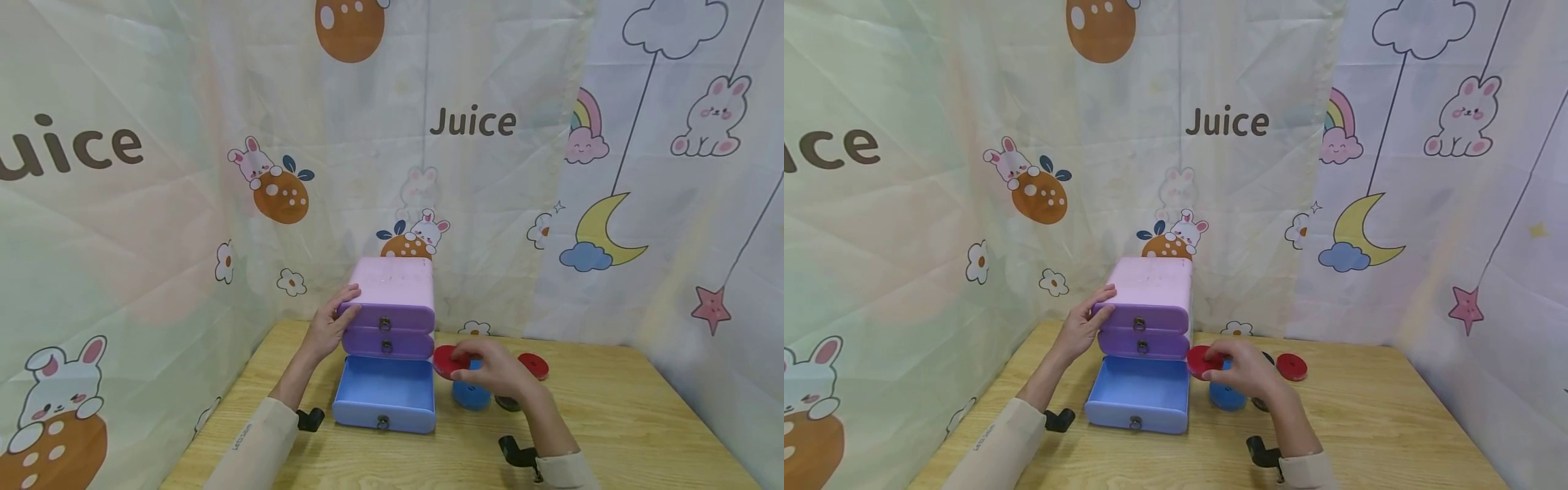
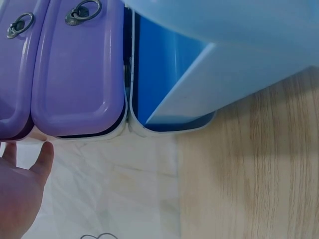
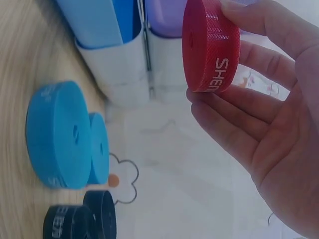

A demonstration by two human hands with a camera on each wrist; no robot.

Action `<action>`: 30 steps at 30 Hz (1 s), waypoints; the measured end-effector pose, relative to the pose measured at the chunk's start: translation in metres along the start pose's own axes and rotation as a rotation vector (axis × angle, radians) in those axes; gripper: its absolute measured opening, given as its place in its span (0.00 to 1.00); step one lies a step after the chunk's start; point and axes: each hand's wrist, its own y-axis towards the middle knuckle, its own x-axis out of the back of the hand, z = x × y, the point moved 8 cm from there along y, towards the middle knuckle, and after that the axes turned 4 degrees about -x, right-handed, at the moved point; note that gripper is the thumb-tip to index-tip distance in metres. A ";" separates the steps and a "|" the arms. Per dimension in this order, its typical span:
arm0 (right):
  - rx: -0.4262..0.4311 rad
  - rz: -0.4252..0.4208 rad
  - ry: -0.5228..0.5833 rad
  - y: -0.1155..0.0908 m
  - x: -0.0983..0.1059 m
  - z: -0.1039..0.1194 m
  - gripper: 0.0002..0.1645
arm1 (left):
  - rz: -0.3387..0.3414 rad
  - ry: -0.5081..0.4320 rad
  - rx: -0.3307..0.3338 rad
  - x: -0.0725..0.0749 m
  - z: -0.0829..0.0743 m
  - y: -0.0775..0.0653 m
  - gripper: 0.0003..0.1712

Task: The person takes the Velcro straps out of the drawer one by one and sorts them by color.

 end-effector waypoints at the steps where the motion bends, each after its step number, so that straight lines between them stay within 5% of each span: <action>1: -0.007 -0.004 -0.003 -0.001 0.001 -0.003 0.18 | -0.001 0.002 0.000 0.000 0.000 0.000 0.24; 18: -0.084 -0.071 0.026 -0.014 0.021 -0.058 0.20 | -0.003 0.007 -0.006 0.001 0.000 -0.001 0.24; 30: -0.230 -0.080 0.034 -0.024 0.026 -0.098 0.19 | -0.003 -0.006 -0.007 0.001 0.001 0.000 0.24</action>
